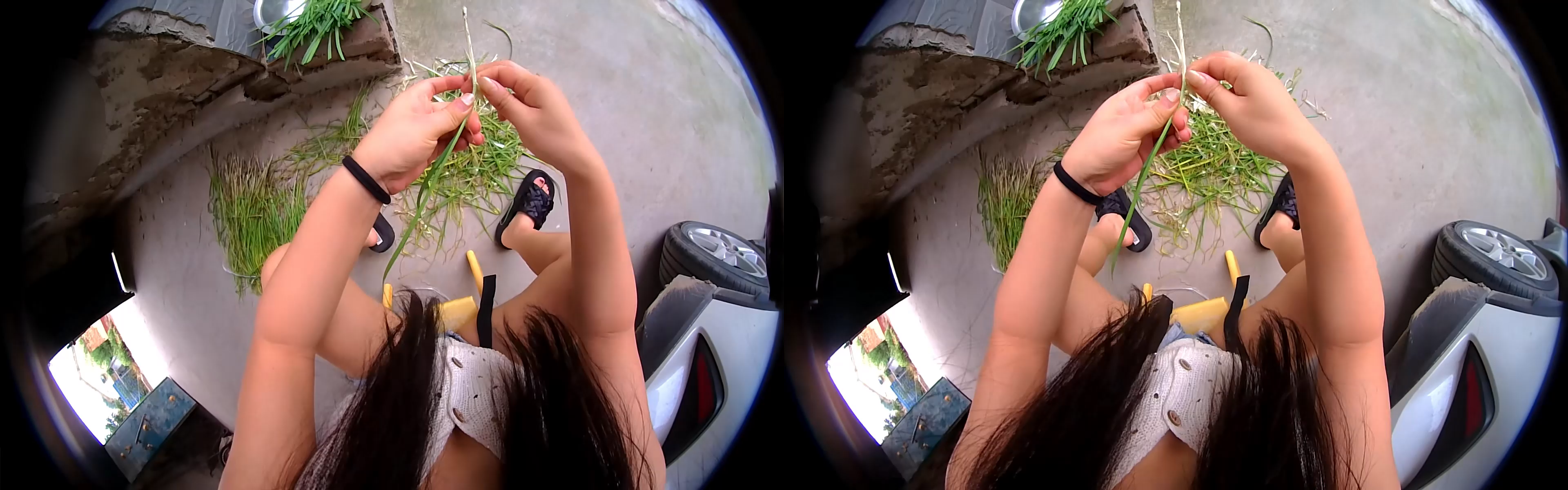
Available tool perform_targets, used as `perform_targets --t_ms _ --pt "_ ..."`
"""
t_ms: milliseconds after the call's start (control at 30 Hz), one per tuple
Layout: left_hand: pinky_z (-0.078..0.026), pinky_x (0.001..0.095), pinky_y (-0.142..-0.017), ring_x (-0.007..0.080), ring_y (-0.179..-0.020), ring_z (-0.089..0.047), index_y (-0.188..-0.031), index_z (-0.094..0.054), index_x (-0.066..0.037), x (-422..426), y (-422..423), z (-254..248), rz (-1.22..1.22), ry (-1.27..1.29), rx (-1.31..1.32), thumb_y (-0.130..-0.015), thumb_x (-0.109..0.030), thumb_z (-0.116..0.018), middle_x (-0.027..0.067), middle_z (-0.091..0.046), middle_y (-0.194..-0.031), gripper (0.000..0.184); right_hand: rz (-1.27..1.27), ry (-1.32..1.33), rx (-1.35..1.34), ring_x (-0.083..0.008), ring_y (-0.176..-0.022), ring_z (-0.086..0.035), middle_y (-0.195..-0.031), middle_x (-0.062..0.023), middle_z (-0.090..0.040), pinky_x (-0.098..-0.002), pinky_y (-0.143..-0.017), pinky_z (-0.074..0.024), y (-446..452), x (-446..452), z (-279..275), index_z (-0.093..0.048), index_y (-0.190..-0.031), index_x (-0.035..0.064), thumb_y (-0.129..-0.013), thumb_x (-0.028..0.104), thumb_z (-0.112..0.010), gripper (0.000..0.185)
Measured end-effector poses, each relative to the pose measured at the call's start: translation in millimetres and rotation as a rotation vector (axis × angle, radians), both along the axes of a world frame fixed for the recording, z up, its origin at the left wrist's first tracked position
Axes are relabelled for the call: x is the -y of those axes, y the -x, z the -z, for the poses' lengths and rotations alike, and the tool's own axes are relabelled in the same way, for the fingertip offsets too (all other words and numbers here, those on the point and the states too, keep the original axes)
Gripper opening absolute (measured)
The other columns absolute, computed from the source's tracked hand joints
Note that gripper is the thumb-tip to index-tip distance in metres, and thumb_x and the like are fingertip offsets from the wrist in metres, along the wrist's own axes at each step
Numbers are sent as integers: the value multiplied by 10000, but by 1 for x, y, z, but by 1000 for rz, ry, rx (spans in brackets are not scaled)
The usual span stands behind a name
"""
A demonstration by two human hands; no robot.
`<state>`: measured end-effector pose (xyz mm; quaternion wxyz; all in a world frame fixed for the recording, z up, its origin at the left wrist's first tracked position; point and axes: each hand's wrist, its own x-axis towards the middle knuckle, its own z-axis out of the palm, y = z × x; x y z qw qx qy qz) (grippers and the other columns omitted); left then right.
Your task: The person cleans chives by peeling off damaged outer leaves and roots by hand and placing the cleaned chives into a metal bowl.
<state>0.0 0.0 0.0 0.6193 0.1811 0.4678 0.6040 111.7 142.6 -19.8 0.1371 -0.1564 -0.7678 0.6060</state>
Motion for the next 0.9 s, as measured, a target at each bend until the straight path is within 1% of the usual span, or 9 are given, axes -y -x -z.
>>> perform_targets --t_ms 67,167,400,500,533,633,667,767,900 --pt "-428 243 -717 101 -763 -529 -1257 -313 -22 1 -3 0 -32 -19 7 -906 -213 -502 12 -530 -796 442 -11 151 54 -92 -693 -499 -832 -45 -605 -240 -637 -420 -1 2 -1 -602 -928 15 -844 215 -595 217" --pt "-425 234 -711 97 -757 -523 -1247 -328 -17 1 -1 -6 -27 -15 24 -910 -206 -494 12 -524 -789 421 22 35 17 -82 -664 -501 -770 -26 -605 -231 -619 -421 0 -4 3 -608 -903 10 -845 202 -592 201" --pt "-426 223 -678 103 -720 -499 -1273 -316 -8 6 -3 -20 102 -54 94 -889 -214 -533 12 -506 -766 486 362 -77 -189 -89 -699 -559 -766 -28 -625 -224 -631 -434 0 -31 -5 -612 -867 6 -841 194 -604 190" --pt "-425 224 -676 105 -719 -499 -1269 -334 -9 10 -6 -22 163 -91 109 -891 -210 -530 10 -503 -763 470 527 -13 -129 -69 -755 -560 -798 -7 -598 -194 -595 -398 -8 -50 -6 -590 -918 25 -866 190 -578 173" --pt "-425 228 -675 105 -720 -498 -1239 -376 -14 11 -6 -23 158 -72 101 -892 -209 -529 9 -502 -749 427 598 -36 -143 -59 -710 -542 -777 -8 -590 -181 -531 -354 -9 -53 -9 -595 -917 33 -857 227 -594 203" --pt "-427 238 -671 108 -719 -503 -1184 -422 -17 11 -3 -22 121 -44 100 -891 -206 -530 11 -503 -737 365 747 22 -188 -57 -659 -511 -753 -6 -576 -173 -515 -345 -11 -59 -11 -596 -901 31 -852 237 -602 212" --pt "-427 240 -671 110 -720 -505 -1164 -434 -18 10 -3 -21 114 -51 104 -891 -206 -530 12 -505 -738 345 794 26 -206 -101 -647 -564 -770 -37 -624 -215 -575 -423 -13 -62 -10 -613 -871 14 -839 222 -615 210" --pt "-426 246 -673 115 -723 -511 -1114 -464 -19 9 -2 -19 119 -78 114 -892 -203 -528 16 -510 -749 295 921 117 -211 -101 -642 -568 -771 -45 -629 -212 -552 -418 -16 -72 -1 -620 -870 11 -837 199 -612 191" --pt "-424 248 -689 117 -731 -515 -1091 -477 -15 9 -3 -21 140 -107 120 -905 -186 -502 19 -519 -772 254 860 -43 -108 -108 -628 -566 -785 -51 -634 -217 -568 -431 -24 -86 -4 -640 -921 -2 -839 168 -599 193"
